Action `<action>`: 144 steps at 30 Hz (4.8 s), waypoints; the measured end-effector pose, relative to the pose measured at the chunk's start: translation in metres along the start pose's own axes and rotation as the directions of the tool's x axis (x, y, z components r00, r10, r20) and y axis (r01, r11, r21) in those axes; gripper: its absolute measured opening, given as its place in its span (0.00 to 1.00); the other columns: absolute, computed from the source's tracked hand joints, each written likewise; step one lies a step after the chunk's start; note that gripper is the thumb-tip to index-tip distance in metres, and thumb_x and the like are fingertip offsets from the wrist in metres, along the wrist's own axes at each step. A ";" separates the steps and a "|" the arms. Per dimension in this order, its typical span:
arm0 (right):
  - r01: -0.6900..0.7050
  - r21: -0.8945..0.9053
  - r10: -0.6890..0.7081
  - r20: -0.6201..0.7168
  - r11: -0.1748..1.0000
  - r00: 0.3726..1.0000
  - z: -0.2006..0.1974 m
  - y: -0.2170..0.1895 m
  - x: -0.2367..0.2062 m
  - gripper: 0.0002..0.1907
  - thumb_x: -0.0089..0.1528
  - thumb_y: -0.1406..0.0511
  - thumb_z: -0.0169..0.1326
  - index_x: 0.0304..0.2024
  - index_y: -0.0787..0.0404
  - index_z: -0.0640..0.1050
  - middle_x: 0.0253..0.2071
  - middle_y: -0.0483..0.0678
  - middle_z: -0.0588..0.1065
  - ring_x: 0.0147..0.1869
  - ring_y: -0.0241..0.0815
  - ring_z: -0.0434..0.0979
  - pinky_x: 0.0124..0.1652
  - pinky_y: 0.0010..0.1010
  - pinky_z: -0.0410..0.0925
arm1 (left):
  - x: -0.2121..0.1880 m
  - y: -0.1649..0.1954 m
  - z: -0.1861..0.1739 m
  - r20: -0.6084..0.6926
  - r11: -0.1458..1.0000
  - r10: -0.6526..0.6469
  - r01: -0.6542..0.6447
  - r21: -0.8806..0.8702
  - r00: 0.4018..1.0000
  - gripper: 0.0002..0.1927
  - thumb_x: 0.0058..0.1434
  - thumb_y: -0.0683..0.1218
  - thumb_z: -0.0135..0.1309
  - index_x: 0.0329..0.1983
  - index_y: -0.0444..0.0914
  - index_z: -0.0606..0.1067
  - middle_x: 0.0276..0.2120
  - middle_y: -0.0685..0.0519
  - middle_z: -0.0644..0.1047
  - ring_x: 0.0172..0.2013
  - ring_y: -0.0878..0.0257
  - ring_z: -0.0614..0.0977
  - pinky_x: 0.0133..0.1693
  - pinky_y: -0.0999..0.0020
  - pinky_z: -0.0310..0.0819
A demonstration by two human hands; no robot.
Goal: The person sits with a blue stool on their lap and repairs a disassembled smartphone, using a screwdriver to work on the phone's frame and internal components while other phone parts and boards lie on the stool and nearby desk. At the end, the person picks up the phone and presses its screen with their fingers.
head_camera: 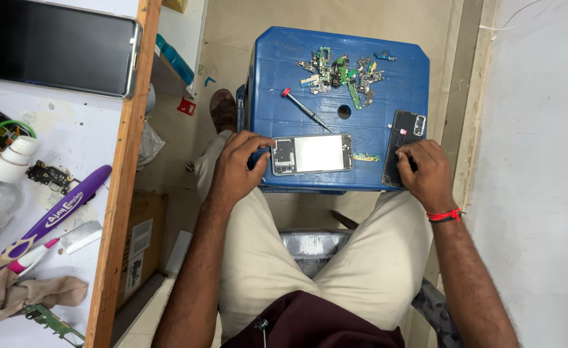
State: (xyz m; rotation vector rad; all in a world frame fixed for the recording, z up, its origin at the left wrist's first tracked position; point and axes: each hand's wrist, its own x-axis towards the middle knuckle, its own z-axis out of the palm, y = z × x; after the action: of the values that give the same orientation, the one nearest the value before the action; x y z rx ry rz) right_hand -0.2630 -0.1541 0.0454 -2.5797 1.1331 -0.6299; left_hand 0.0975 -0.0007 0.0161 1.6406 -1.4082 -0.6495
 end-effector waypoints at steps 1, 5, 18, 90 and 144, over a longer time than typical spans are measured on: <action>-0.022 -0.005 0.022 0.010 1.000 1.000 0.000 0.000 -0.001 0.02 0.60 0.74 0.60 0.35 0.65 0.79 0.31 0.50 0.74 0.36 0.49 0.73 0.39 0.40 0.68 | 0.000 0.000 0.000 0.000 1.000 -0.006 0.006 -0.006 1.000 0.14 0.59 0.36 0.60 0.48 0.38 0.80 0.42 0.50 0.77 0.46 0.56 0.80 0.49 0.60 0.77; 0.012 0.009 -0.012 -0.012 1.000 1.000 0.003 0.003 -0.005 0.04 0.58 0.74 0.60 0.35 0.64 0.79 0.33 0.49 0.75 0.39 0.48 0.74 0.40 0.38 0.68 | 0.000 -0.001 0.001 -0.005 1.000 -0.008 0.008 -0.003 1.000 0.14 0.59 0.36 0.60 0.48 0.39 0.79 0.42 0.51 0.78 0.46 0.57 0.80 0.49 0.60 0.77; 0.081 0.021 -0.079 -0.106 0.996 0.991 0.002 -0.026 0.002 0.07 0.60 0.75 0.60 0.40 0.61 0.82 0.39 0.49 0.78 0.45 0.50 0.78 0.47 0.39 0.71 | -0.002 0.000 0.002 -0.062 0.996 0.083 -0.082 0.029 0.995 0.14 0.58 0.36 0.61 0.47 0.38 0.80 0.43 0.50 0.77 0.47 0.53 0.79 0.49 0.59 0.75; 0.005 0.059 0.003 -0.132 0.998 0.991 -0.024 0.004 -0.022 0.05 0.64 0.77 0.57 0.41 0.66 0.79 0.39 0.53 0.76 0.44 0.53 0.75 0.45 0.42 0.70 | 0.033 0.022 0.008 0.223 0.909 0.091 -0.173 0.378 0.970 0.05 0.56 0.40 0.61 0.33 0.36 0.76 0.33 0.47 0.78 0.38 0.49 0.80 0.44 0.54 0.75; 0.276 0.220 -0.312 0.154 0.936 0.937 0.032 -0.100 -0.018 0.30 0.55 0.73 0.57 0.62 0.65 0.74 0.67 0.49 0.70 0.66 0.46 0.72 0.62 0.38 0.68 | 0.039 0.035 0.009 0.280 0.850 0.168 -0.283 0.445 0.945 0.06 0.58 0.39 0.59 0.37 0.37 0.76 0.31 0.49 0.78 0.35 0.52 0.81 0.38 0.55 0.77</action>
State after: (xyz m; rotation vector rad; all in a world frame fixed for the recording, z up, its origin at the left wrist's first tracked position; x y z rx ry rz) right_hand -0.1948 -0.0727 0.0514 -2.5907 0.5968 -0.5164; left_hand 0.0811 -0.0411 0.0472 1.7679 -2.0276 -0.3733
